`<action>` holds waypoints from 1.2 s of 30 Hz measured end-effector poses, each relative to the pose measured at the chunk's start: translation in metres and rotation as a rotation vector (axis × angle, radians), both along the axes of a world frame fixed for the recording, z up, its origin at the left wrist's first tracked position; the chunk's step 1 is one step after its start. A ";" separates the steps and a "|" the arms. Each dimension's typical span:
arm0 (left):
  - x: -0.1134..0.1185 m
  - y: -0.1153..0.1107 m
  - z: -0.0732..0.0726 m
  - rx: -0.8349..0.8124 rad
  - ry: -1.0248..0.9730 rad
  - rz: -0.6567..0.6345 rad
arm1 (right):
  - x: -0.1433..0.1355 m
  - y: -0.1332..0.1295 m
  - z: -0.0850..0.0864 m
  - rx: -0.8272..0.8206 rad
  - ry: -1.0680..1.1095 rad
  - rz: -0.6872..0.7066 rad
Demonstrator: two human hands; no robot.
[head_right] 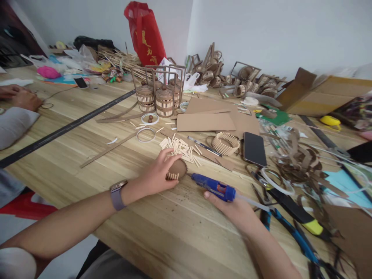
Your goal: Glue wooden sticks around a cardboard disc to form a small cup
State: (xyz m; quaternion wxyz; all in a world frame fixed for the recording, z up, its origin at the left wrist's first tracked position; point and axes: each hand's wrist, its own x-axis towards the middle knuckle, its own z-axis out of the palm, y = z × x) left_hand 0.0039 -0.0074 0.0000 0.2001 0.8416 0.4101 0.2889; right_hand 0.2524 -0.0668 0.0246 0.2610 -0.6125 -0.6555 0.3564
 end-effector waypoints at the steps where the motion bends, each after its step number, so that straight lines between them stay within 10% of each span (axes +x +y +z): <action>1: 0.000 0.000 0.000 -0.005 0.003 0.001 | -0.002 0.000 0.001 0.012 -0.023 0.024; 36: 0.000 0.000 0.002 0.005 0.035 -0.006 | -0.017 -0.004 -0.005 0.285 -0.212 0.175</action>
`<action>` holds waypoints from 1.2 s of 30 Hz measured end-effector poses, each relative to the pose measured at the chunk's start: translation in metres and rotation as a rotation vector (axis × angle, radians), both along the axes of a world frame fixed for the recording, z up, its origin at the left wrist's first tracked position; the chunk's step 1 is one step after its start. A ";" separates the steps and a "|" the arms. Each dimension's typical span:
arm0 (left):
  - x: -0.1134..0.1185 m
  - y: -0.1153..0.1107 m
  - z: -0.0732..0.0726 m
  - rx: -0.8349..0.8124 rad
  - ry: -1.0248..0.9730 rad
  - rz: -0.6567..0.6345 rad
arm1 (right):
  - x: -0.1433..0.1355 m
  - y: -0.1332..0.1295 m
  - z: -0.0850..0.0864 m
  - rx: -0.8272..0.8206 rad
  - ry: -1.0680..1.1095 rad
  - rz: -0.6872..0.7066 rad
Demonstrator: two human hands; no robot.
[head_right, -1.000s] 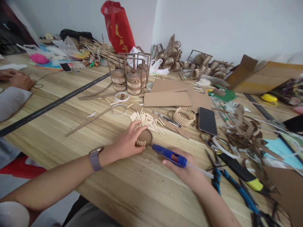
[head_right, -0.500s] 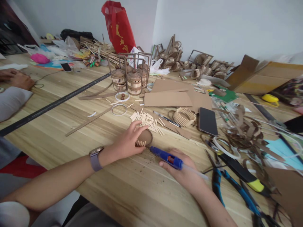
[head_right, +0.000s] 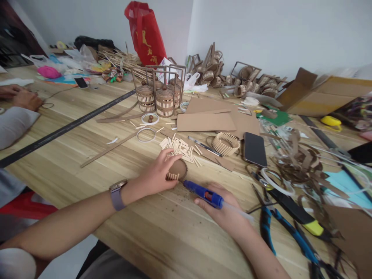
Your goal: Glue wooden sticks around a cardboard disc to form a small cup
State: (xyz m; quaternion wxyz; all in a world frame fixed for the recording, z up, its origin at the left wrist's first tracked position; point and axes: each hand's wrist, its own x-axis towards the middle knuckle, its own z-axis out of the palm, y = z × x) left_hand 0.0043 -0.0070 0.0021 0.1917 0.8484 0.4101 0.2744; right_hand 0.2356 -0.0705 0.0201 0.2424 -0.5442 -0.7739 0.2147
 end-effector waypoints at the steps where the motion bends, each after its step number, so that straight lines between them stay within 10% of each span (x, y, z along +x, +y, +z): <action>1: 0.000 0.000 0.000 -0.002 -0.001 0.000 | 0.000 0.000 0.000 -0.005 -0.001 -0.001; 36: -0.001 0.000 -0.001 0.018 -0.014 -0.012 | -0.002 -0.001 0.001 -0.033 -0.002 -0.006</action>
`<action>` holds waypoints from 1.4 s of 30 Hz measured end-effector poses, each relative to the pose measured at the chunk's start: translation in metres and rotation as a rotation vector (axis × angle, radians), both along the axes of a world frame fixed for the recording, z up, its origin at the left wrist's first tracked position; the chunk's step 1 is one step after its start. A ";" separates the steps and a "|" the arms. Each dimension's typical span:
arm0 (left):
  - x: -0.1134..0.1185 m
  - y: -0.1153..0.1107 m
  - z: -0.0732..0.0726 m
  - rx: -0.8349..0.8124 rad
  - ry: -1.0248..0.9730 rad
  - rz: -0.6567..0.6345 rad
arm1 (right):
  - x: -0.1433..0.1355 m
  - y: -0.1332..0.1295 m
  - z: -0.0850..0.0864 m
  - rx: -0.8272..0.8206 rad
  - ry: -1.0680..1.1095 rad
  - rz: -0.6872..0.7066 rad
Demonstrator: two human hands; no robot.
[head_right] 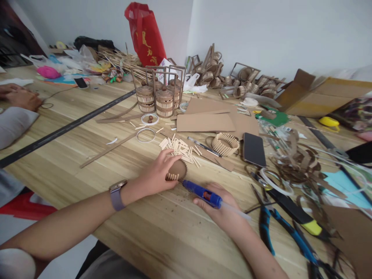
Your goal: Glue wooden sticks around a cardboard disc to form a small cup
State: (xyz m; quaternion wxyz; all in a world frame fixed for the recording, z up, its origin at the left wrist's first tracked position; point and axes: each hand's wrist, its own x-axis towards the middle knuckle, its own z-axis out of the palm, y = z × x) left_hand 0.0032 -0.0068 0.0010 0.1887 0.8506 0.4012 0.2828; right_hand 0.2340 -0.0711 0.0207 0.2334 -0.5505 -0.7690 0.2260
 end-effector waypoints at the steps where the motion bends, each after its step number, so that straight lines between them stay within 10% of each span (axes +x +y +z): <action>1: 0.000 0.000 0.000 -0.001 0.007 0.000 | 0.000 0.000 0.000 0.001 -0.002 0.000; 16: 0.001 -0.001 0.003 -0.023 0.018 0.005 | 0.006 0.002 -0.001 0.026 0.056 -0.182; 26: 0.000 0.000 -0.001 0.001 0.006 -0.010 | 0.034 0.003 0.015 -0.685 0.235 0.000; 42: 0.000 0.000 0.003 -0.021 0.035 -0.004 | -0.006 0.069 0.021 0.079 -0.528 -0.144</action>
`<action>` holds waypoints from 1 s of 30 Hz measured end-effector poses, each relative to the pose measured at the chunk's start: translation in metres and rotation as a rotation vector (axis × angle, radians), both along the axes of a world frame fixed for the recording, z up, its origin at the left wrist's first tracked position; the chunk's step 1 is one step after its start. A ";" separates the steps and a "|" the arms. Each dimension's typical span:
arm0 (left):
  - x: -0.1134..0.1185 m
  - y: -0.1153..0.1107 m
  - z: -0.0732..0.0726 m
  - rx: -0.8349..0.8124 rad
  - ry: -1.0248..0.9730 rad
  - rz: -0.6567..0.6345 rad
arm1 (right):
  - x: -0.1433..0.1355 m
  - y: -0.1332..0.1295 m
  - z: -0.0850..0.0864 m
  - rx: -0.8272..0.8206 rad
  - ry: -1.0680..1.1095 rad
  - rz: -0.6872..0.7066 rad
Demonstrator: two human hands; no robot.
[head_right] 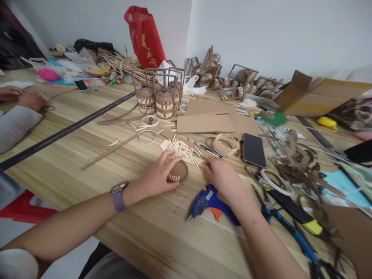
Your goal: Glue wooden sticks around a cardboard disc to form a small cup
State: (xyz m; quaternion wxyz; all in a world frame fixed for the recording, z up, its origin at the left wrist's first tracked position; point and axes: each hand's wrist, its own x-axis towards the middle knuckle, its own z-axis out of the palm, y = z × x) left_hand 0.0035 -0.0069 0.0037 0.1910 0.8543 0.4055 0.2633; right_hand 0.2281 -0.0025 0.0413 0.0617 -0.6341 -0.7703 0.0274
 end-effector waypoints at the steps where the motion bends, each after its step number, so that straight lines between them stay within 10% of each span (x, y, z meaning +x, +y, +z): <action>1: 0.000 0.000 0.000 0.000 -0.005 -0.003 | -0.005 0.006 -0.002 -0.002 -0.013 -0.003; 14: -0.001 0.000 0.002 0.026 0.016 -0.015 | -0.014 0.016 -0.017 -0.054 -0.036 0.031; 30: -0.003 0.001 0.001 -0.006 -0.030 -0.041 | -0.030 -0.013 0.022 -0.422 0.385 0.215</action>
